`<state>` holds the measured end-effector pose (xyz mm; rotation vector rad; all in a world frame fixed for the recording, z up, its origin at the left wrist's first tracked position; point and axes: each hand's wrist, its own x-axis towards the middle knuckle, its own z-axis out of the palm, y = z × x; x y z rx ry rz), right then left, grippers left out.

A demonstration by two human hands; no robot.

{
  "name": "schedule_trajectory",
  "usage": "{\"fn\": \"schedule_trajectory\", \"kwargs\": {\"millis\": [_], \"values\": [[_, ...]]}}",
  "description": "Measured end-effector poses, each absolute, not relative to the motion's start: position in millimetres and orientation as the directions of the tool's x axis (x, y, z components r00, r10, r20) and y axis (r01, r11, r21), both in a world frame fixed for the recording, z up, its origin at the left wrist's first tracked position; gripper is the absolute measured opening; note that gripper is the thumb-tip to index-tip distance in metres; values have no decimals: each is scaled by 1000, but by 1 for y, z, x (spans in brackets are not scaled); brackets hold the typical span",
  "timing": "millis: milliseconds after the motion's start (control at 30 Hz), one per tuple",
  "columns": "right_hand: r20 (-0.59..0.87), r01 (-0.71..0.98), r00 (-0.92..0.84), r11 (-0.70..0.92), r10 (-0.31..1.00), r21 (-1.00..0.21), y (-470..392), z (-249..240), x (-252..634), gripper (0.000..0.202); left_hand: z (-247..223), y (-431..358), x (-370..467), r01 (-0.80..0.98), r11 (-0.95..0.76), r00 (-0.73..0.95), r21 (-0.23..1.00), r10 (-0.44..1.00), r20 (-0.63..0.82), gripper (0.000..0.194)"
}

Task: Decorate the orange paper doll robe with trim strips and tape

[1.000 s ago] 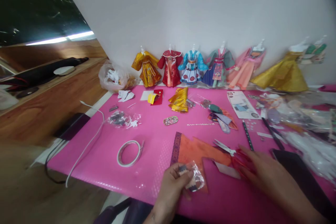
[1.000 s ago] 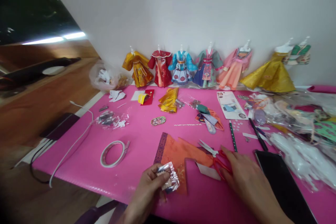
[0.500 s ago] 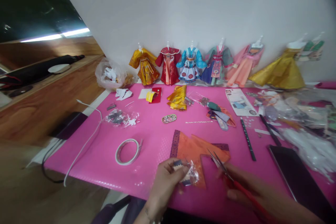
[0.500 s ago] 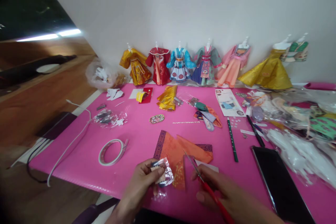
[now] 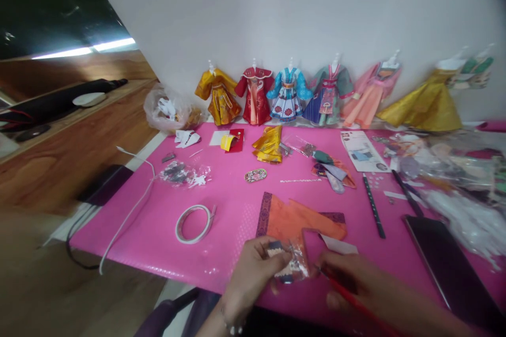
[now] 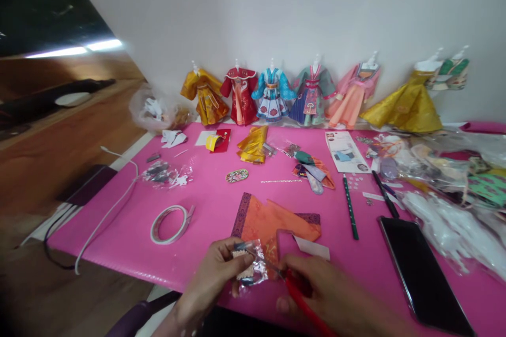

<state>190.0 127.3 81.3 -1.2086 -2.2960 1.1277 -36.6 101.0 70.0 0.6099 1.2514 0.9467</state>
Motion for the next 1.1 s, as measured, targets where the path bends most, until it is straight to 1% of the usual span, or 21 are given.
{"fn": "schedule_trajectory", "kwargs": {"millis": [67,100,133,200,333,500,733,900,1100], "values": [[-265,589,-665,273,698,-761,130,84,190,14,70,101,-37,-249,506,51,826,858,-511,32],[-330,610,-669,239,666,-755,131,84,191,13,71,101,-37,-245,506,55,827,859,-509,31],[-356,621,-658,212,663,-754,132,85,191,14,71,101,-37,-242,505,59,829,860,-507,29],[-367,607,-663,183,652,-773,132,84,192,16,72,101,-37,-235,505,69,831,861,-504,27],[-358,569,-671,141,649,-810,131,84,194,11,75,102,-37,-232,507,86,830,861,-501,25],[-308,537,-694,183,651,-824,134,89,194,8,79,102,-35,-231,509,103,829,860,-500,27],[-400,584,-679,122,615,-803,138,100,191,20,82,102,-35,-178,491,61,853,871,-488,32],[-466,605,-670,61,578,-794,142,107,188,31,82,101,-39,-159,500,86,851,866,-493,33],[-473,618,-656,58,589,-784,142,102,188,31,80,102,-41,-176,507,106,844,862,-495,34]]}}
